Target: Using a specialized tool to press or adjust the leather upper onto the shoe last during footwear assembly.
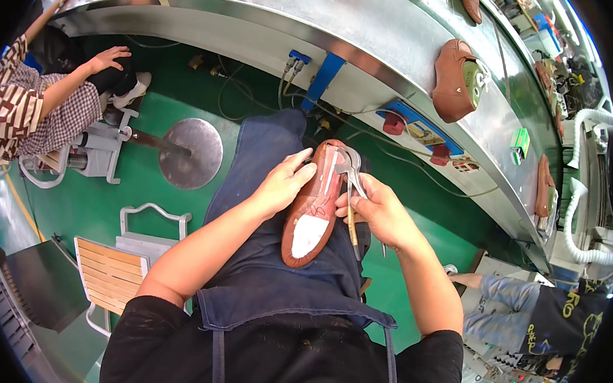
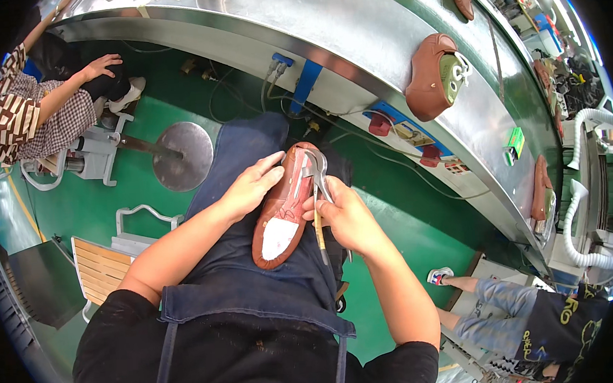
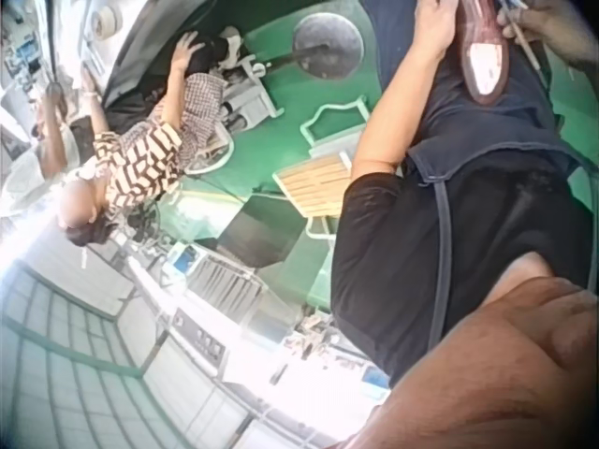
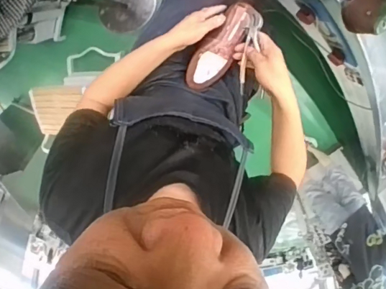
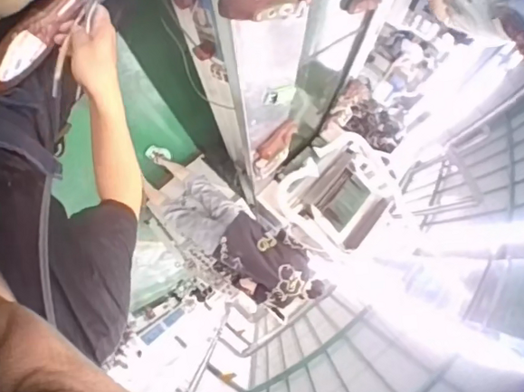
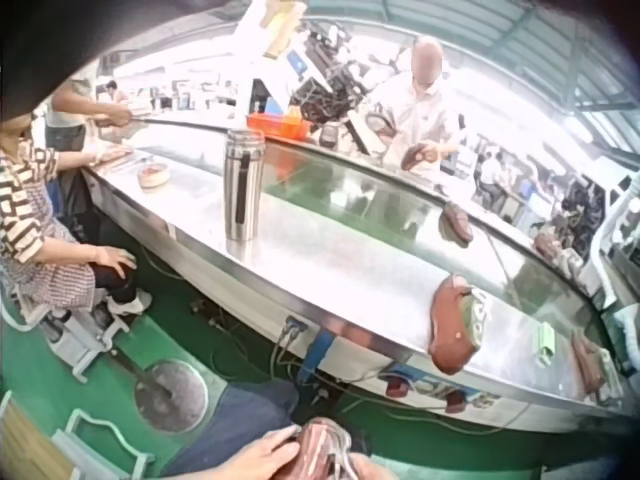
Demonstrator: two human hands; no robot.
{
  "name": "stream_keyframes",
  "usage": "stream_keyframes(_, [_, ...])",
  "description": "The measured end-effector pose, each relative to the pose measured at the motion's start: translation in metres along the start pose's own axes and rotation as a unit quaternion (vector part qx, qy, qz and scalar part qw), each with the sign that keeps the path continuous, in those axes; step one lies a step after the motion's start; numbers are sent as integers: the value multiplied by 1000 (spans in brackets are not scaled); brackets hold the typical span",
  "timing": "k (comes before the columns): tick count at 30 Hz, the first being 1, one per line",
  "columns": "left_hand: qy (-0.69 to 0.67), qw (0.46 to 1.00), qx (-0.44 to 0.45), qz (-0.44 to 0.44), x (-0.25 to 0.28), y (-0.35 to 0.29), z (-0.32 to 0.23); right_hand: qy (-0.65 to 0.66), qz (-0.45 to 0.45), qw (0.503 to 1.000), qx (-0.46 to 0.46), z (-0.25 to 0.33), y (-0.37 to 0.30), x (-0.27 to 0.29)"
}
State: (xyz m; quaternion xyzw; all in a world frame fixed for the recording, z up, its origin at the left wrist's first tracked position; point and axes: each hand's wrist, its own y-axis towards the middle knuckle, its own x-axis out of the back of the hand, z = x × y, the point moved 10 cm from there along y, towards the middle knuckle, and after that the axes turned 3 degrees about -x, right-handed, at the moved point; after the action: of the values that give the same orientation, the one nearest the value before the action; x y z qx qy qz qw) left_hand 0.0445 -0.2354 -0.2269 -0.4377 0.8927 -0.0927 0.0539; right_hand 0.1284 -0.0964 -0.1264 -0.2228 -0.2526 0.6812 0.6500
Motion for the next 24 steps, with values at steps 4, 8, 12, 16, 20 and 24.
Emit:
stream_keyframes(4, [-33, 999, -10, 24, -23, 14, -1, -101, 17, 995, 19, 8, 15, 9])
stream_keyframes(8, [3, 1000, -19, 6, -22, 5, 3, -342, 17, 939, 31, 38, 21, 2])
stream_keyframes(12, [33, 999, 7, 19, -22, -6, 3, -530, -48, 846, 32, 46, 20, 5])
stream_keyframes(16, [50, 999, 4, 20, -20, -17, 4, -547, -63, 832, 61, 49, 17, 3])
stream_keyframes(20, [43, 999, 10, 24, -21, -19, 7, -524, -75, 844, 81, 51, 14, 6])
stream_keyframes(24, [31, 999, 24, 23, -21, -18, 6, -552, -63, 830, 56, 53, 16, 2])
